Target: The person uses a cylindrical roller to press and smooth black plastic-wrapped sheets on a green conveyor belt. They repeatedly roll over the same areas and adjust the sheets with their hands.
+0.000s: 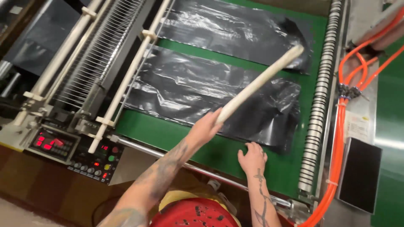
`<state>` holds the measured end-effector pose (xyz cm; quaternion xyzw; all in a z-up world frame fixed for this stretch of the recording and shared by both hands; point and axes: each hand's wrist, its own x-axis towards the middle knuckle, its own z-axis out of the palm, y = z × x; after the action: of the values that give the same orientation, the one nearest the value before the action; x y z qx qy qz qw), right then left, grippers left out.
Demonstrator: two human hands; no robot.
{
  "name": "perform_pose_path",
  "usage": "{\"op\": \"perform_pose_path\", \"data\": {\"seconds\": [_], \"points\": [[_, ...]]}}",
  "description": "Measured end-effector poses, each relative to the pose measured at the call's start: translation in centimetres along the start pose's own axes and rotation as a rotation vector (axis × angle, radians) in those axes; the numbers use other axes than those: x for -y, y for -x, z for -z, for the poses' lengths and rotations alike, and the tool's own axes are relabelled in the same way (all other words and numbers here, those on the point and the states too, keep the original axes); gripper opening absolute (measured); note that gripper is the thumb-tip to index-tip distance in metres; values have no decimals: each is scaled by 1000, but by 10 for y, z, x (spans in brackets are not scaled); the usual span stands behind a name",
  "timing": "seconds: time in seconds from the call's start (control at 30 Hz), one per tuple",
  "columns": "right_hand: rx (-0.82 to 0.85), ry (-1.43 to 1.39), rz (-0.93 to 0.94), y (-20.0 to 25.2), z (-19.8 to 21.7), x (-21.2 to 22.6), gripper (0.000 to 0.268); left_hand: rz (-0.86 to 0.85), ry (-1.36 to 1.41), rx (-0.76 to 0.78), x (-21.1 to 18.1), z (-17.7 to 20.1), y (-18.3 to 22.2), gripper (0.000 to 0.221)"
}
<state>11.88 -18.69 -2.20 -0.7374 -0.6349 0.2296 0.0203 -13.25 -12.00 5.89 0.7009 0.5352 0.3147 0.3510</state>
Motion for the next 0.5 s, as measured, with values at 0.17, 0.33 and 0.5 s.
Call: {"op": "perform_pose_path", "data": {"seconds": [0.17, 0.33, 0.5], "points": [[-282, -64, 73, -10, -16, -4, 33, -85, -627, -187, 63, 52, 117, 63], [29, 91, -65, -10, 0, 17, 64, 141, -639, -415, 95, 79, 137, 60], [62, 84, -74, -6, 11, 27, 63, 314, -475, -563, 107, 99, 134, 61]]}}
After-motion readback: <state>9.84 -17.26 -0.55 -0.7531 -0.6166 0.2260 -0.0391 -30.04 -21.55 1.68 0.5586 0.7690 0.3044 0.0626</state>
